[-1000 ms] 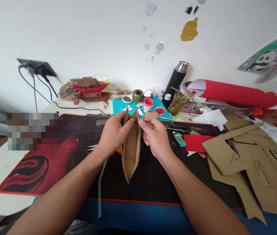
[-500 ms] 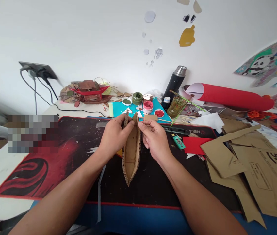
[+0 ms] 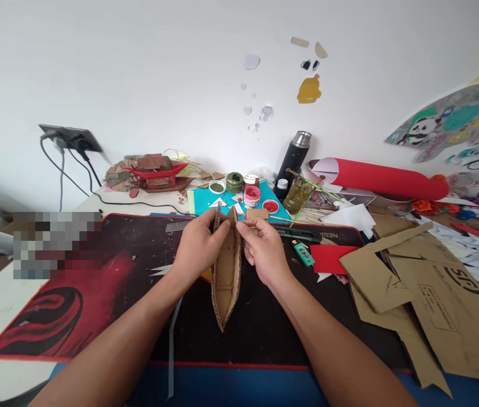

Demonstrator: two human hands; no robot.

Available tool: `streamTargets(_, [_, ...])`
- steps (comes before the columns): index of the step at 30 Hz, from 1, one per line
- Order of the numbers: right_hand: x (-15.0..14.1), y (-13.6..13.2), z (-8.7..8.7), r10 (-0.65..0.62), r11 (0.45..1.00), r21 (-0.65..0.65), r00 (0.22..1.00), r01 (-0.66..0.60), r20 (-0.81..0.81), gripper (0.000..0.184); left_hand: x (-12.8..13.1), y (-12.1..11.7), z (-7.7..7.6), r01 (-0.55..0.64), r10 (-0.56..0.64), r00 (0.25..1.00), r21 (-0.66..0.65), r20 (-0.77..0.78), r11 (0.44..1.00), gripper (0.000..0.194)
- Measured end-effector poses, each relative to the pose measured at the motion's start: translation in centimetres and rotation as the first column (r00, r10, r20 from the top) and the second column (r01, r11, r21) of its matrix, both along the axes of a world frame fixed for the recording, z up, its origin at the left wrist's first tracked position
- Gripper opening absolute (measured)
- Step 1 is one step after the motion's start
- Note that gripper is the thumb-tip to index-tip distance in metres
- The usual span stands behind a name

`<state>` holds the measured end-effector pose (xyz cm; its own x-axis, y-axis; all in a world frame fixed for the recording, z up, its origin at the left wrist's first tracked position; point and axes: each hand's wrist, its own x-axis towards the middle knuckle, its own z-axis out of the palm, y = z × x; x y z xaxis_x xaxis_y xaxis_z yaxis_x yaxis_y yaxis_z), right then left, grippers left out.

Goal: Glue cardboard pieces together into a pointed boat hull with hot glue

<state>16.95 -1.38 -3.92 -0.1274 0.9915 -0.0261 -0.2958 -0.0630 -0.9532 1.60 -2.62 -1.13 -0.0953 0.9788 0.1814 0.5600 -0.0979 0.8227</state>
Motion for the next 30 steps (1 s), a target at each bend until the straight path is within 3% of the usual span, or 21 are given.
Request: streamTargets(30, [-0.13, 0.00, -0.25, 0.002, 1.000, -0.028, 1.000, -0.002, -0.012, 0.040, -0.20, 0.08, -0.24, 0.003, -0.003, 1.000, -0.005, 0.014, 1.000, 0.026])
